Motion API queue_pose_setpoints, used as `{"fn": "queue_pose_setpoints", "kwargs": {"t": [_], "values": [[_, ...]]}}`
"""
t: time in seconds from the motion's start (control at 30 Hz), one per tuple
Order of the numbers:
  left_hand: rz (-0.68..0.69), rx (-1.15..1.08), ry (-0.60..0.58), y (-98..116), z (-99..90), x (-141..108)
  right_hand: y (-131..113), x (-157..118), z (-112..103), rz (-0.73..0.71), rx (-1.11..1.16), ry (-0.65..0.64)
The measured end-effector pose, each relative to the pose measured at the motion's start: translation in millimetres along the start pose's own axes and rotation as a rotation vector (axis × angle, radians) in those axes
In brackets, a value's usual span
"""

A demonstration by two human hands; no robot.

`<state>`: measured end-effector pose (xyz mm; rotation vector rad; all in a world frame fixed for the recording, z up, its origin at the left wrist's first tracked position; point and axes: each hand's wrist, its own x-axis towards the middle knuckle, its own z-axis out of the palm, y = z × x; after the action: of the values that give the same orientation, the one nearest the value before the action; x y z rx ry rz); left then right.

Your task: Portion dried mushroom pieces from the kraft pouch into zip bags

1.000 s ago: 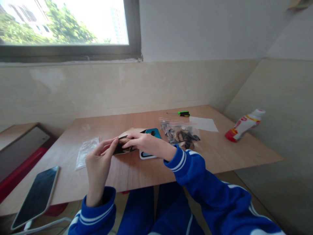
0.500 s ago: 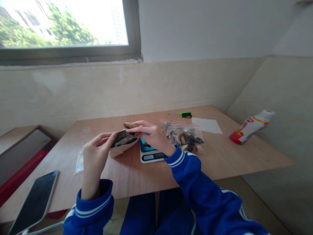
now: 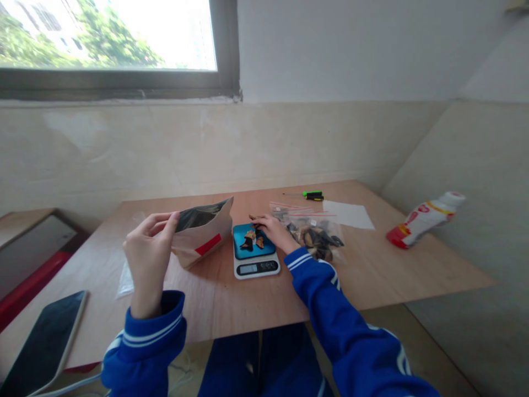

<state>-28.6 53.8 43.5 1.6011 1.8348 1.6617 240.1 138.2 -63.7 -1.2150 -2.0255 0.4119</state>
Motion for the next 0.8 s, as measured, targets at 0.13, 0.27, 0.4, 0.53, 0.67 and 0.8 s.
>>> {"fn": "queue_pose_setpoints", "kwargs": {"t": [0.13, 0.27, 0.4, 0.53, 0.67, 0.8], "values": [[-0.022, -0.014, 0.011, -2.5, 1.7, 0.0, -1.7, 2.3, 15.4, -0.104, -0.157, -0.188], [-0.027, -0.037, -0.004, -3.5, 2.2, -1.7, -6.8, 7.1, 15.0, -0.172, -0.197, -0.293], [-0.018, -0.045, 0.004, -3.3, 1.6, -3.4, -12.8, 5.0, 8.1, -0.211, -0.146, -0.306], [-0.008, -0.074, -0.003, -3.6, 1.2, -4.8, -15.0, 2.3, 5.2, -0.174, -0.122, -0.266], [0.008, -0.065, -0.003, -2.8, 0.9, -6.0, -22.7, -5.5, -4.0, -0.155, -0.075, -0.158], [0.025, -0.069, 0.003, -1.5, -0.2, -7.5, -68.5, -40.4, -30.6, -0.028, 0.062, 0.023]]}}
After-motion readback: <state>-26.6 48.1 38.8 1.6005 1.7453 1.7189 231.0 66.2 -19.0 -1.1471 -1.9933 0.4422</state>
